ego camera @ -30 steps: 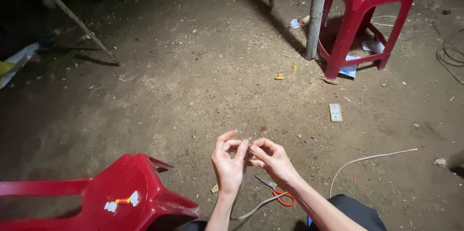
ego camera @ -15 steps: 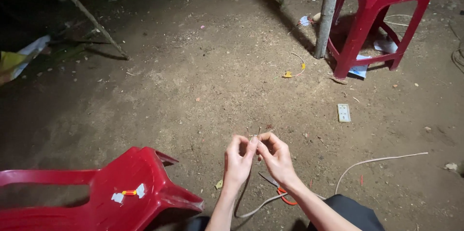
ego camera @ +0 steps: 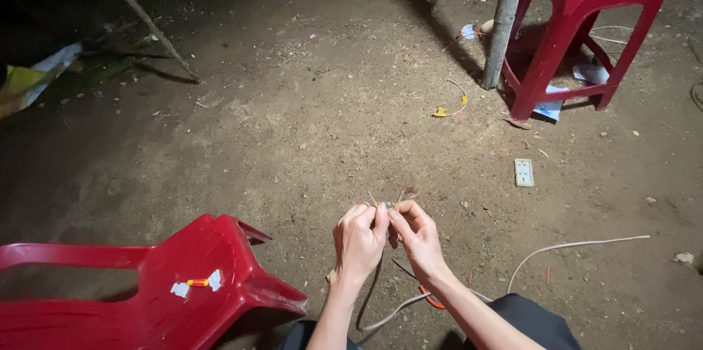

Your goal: The person sits on the ground and strips the insulation from the ends of a wire using a knife. They then twist the exposed copper strands together with their hands.

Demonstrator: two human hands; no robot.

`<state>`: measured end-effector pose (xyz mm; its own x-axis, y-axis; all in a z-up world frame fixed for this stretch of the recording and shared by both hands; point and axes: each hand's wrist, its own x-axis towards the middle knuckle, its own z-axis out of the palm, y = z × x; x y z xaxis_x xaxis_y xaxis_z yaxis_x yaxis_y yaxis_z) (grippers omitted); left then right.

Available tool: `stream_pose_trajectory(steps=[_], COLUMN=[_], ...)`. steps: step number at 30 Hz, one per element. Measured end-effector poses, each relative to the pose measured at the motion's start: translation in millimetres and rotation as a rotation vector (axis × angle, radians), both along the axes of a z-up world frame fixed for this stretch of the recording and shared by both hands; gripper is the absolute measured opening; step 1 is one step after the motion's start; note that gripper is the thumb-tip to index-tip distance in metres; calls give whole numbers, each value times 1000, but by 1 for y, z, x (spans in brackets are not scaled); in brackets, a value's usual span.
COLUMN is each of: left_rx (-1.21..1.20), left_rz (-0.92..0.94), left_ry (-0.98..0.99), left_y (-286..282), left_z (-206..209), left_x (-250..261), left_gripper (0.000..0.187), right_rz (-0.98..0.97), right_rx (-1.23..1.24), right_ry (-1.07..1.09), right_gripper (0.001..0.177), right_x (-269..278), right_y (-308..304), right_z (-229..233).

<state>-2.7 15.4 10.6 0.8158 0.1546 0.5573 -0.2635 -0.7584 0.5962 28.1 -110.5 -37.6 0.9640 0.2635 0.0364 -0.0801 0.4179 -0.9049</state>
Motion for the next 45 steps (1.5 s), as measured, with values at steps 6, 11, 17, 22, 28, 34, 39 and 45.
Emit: stream_pose_trajectory(steps=[6, 11, 17, 22, 28, 34, 39, 45], left_rx=[51, -103, -136, -120, -110, -157, -191, -290], left_rz=[-8, -137, -142, 63, 100, 145, 141, 71], left_ry=[119, 89, -21, -166, -270, -308, -302, -208], left_y=[7, 7, 1, -13, -24, -26, -30, -25], left_z=[-22, -19, -32, -39, -58, -75, -76, -59], left_x=[6, 4, 9, 14, 23, 26, 27, 24], left_gripper=[34, 37, 40, 32, 29, 26, 28, 37], right_rz=[93, 264, 301, -112, -278, -376, -393, -282], right_rx=[-50, -29, 15, -164, -225, -240, -242, -208], right_ry=[84, 169, 241, -44, -177, -200, -191, -127], right_gripper=[26, 37, 34, 30, 30, 36, 37, 33], right_x=[4, 9, 11, 12, 3, 0, -4, -4], right_y=[3, -1, -1, 19, 23, 27, 25, 17], right_z=[-10, -7, -8, -36, -26, -36, -30, -10])
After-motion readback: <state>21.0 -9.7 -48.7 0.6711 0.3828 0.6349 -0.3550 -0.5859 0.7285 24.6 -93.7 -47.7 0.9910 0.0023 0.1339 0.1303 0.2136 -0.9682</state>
